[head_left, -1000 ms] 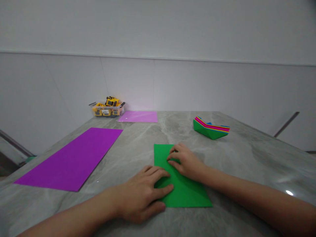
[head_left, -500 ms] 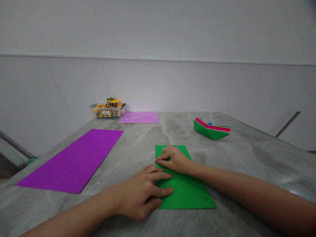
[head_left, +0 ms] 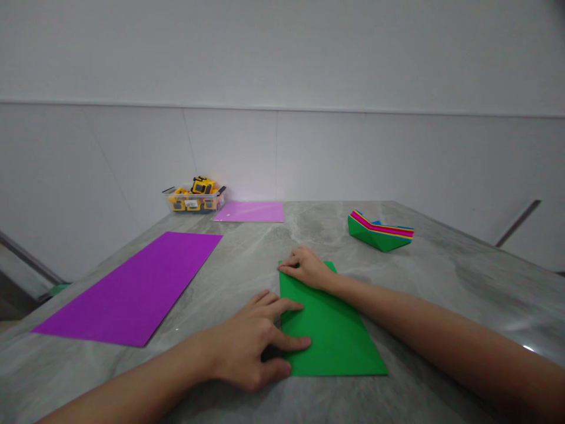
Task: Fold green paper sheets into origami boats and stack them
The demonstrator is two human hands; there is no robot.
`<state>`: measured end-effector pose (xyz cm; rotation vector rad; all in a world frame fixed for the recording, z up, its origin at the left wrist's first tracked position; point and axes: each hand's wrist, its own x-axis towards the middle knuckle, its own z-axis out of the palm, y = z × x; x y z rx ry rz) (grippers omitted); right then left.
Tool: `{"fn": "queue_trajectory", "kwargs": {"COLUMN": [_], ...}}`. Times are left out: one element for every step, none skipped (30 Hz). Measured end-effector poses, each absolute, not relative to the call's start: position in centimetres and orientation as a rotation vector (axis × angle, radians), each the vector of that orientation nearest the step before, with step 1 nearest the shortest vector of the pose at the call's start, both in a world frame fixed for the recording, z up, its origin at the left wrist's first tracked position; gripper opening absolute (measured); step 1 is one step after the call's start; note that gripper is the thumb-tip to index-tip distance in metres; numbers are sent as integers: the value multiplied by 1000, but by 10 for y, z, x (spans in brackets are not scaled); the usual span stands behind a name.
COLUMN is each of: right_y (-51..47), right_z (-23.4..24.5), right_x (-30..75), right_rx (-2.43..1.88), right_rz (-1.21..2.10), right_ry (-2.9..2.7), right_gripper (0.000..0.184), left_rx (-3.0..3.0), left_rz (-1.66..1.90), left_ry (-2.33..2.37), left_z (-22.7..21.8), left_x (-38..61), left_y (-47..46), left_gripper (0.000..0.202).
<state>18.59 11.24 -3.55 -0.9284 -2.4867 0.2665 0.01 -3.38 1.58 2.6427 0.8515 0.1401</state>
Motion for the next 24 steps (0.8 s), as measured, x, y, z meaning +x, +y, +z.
{"fn": "queue_trajectory", "kwargs": {"right_y": [115, 118, 121, 124, 126, 128, 129, 130, 130, 129, 128, 127, 126, 126, 126, 126, 126, 127, 128, 129, 130, 130, 131, 131], "right_z": [-36, -36, -35, -35, -35, -35, -35, -34, -34, -34, -35, -35, -36, -37, -38, -40, -41, -42, -43, -44, -44, -45, -45, -45], "right_x": [186, 185, 185, 184, 184, 183, 183, 183, 183, 183, 184, 184, 185, 185, 186, 186, 186, 185, 185, 184, 184, 183, 183, 183], "right_rx": [-939, -950, -963, -976, -989, -999, -1006, -1012, -1016, -1020, -1025, -1033, -1044, -1057, -1069, -1079, -1085, -1090, -1093, -1096, -1100, -1104, -1109, -1112], "right_rz": [271, 275, 277, 277, 273, 267, 257, 243, 226, 210, 196, 185, 179, 178, 179, 183, 187, 192, 198, 204, 211, 218, 225, 232], "right_ry": [-2483, -2480, -2476, -2472, -2467, -2463, -2459, -2455, -2451, -2445, -2438, -2429, -2420, -2412, -2408, -2406, -2406, -2407, -2407, -2405, -2400, -2395, -2388, -2382], "right_gripper": [15, 15, 16, 17, 17, 18, 18, 19, 19, 18, 18, 20, 24, 27, 29, 28, 27, 27, 26, 26, 26, 26, 26, 26], "left_rx": [2641, 2640, 2640, 2642, 2643, 2642, 2641, 2639, 2636, 2635, 2635, 2637, 2637, 2632, 2626, 2612, 2594, 2589, 2599, 2610, 2622, 2629, 2629, 2615], "left_rz": [141, 143, 146, 151, 158, 164, 167, 171, 177, 184, 192, 204, 223, 249, 278, 316, 352, 370, 372, 366, 353, 338, 324, 313], "left_ry": [851, 851, 849, 846, 842, 841, 840, 843, 850, 859, 871, 895, 937, 1003, 1085, 1185, 1287, 1345, 1369, 1392, 1413, 1441, 1473, 1518], "left_z": [16, 16, 15, 16, 16, 16, 16, 16, 16, 16, 14, 12, 9, 5, 1, -3, -7, -10, -13, -16, -18, -20, -21, -22], "left_x": [0, 0, 0, 0, 0, 0, 0, 0, 0, 0, 0, 0, 0, 0, -1, -1, -2, -2, -3, -3, -4, -4, -3, -3], "left_y": [-34, -33, -33, -33, -34, -34, -35, -35, -35, -35, -35, -33, -31, -28, -24, -20, -16, -12, -9, -5, -3, 1, 5, 10], "left_gripper": [52, 52, 52, 52, 51, 51, 51, 51, 51, 51, 52, 53, 54, 55, 56, 56, 59, 61, 60, 61, 61, 60, 60, 59]}}
